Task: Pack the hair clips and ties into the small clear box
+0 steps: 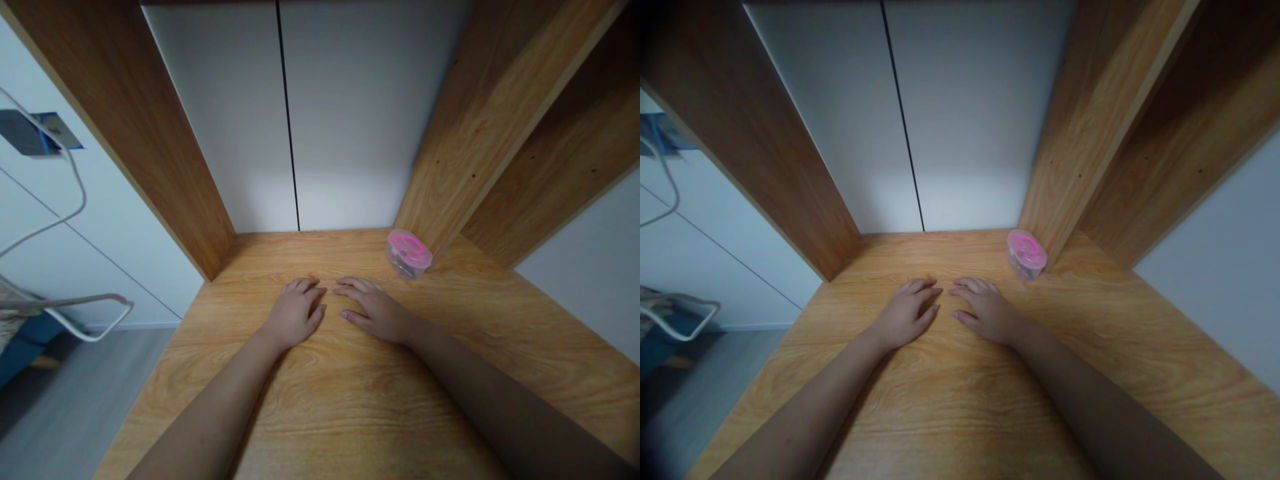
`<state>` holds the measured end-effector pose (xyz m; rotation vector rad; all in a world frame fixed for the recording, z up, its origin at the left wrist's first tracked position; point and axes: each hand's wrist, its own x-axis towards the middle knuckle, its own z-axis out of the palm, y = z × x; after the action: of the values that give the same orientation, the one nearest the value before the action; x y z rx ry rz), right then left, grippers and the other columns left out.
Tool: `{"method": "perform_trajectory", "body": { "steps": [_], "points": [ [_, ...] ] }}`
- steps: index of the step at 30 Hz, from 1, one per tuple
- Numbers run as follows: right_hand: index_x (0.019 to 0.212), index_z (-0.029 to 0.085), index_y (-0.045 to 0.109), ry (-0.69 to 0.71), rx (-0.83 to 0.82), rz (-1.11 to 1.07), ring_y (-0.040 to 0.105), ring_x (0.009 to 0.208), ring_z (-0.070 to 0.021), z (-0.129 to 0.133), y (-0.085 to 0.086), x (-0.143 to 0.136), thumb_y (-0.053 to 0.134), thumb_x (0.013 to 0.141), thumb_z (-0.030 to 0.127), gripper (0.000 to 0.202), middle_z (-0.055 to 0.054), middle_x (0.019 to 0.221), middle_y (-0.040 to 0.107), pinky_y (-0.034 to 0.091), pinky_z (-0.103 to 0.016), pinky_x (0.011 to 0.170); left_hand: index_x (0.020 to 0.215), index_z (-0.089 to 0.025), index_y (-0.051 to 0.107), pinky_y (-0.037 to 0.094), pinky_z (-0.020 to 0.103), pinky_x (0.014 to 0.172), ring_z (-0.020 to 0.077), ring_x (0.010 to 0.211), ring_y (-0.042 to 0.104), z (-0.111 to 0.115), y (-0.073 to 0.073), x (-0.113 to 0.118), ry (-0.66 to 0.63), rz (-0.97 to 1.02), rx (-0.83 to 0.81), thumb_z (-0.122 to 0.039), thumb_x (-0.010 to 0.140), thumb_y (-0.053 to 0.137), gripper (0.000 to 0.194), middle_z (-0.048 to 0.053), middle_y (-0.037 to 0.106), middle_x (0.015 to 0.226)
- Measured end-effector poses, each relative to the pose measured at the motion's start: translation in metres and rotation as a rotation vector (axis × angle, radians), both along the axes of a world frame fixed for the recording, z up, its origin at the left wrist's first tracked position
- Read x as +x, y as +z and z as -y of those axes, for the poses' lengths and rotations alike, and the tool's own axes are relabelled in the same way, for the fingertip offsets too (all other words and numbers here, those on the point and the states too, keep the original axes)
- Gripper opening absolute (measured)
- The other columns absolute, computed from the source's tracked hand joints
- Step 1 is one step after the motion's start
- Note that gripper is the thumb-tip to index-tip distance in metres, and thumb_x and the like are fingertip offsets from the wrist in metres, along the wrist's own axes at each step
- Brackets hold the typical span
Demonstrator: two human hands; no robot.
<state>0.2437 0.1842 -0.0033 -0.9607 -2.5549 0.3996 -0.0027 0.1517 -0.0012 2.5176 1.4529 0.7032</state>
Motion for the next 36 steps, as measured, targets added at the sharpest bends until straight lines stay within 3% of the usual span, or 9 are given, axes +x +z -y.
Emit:
{"method": "perform_trajectory", "body": {
  "steps": [36],
  "points": [
    [0.142,0.022,0.055,-0.003,-0.009,0.043,0.044,0.139,-0.0298,0.0001,0.0018,0.0001,0.055,0.096,0.044,0.050,-0.015,0.149,0.050,0.035,-0.053,0.115,0.130,-0.020,0.064,0.042,0.048,0.111,0.0299,0.129,0.054,0.0006,0.0017,0.0000,0.023,-0.068,-0.010,-0.037,0.096,0.051,0.040,0.014,0.061,0.138]
  ]
}}
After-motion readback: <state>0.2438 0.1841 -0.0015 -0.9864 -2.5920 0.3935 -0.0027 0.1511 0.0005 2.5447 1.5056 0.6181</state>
